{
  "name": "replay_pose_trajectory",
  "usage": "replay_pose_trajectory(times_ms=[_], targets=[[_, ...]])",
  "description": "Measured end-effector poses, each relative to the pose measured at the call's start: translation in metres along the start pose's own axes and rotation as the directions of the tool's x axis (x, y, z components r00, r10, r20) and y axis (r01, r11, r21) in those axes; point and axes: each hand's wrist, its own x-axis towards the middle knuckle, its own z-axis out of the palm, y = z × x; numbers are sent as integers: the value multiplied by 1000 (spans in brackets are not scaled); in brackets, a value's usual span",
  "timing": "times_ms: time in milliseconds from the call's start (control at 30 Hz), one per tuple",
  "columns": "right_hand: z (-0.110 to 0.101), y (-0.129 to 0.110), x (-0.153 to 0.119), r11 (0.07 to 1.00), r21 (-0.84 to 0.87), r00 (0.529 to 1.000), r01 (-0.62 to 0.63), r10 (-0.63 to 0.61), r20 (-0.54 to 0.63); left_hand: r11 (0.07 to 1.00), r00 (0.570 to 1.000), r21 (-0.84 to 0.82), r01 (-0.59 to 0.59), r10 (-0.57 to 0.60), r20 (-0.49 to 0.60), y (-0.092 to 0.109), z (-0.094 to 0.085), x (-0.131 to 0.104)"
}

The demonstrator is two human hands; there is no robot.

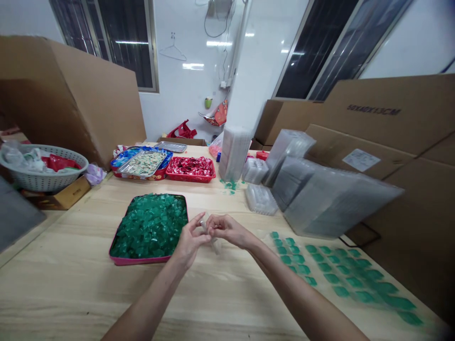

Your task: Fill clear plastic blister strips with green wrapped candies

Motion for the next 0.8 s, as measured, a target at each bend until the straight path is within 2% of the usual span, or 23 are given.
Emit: replay_pose_trajectory(times_ms=[200, 300, 367, 433, 533, 600, 633, 667, 733, 800], targets=[[-3, -4, 1, 996, -91, 998, 25, -30, -48, 999, 996, -40, -12, 9, -85, 2, 5, -4], [-12, -10, 2, 987, -159, 997, 23, -34, -63, 998, 993, -48, -34, 28, -112, 2, 3, -4], [-23, -18, 3, 964, -259, 995, 58, -78, -68, 998, 993, -50, -44, 39, -110, 2, 0, -4], [-35, -27, 5, 898, -423, 981, 120, -172, -85, 998, 994, -51, -47, 41, -104, 1, -2, -5], [-47, -38, 10, 721, -681, 944, 131, -300, -135, 997, 993, -50, -52, 47, -108, -2, -3, -7], [-46, -42, 13, 633, -770, 935, 79, -315, -163, 997, 991, -44, -66, 60, -118, -4, -2, -8], [-42, -42, 14, 623, -779, 942, 66, -297, -158, 996, 990, -40, -74, 68, -122, -4, -1, -8], [-37, -41, 15, 641, -764, 956, 77, -265, -126, 996, 989, -37, -80, 74, -124, -5, 0, -9], [-22, -39, 15, 736, -664, 983, 131, -181, -7, 996, 989, -37, -80, 75, -127, -4, 2, -10], [-9, -35, 14, 836, -529, 989, 144, -109, 97, 996, 990, -48, -71, 65, -129, -2, 4, -11]])
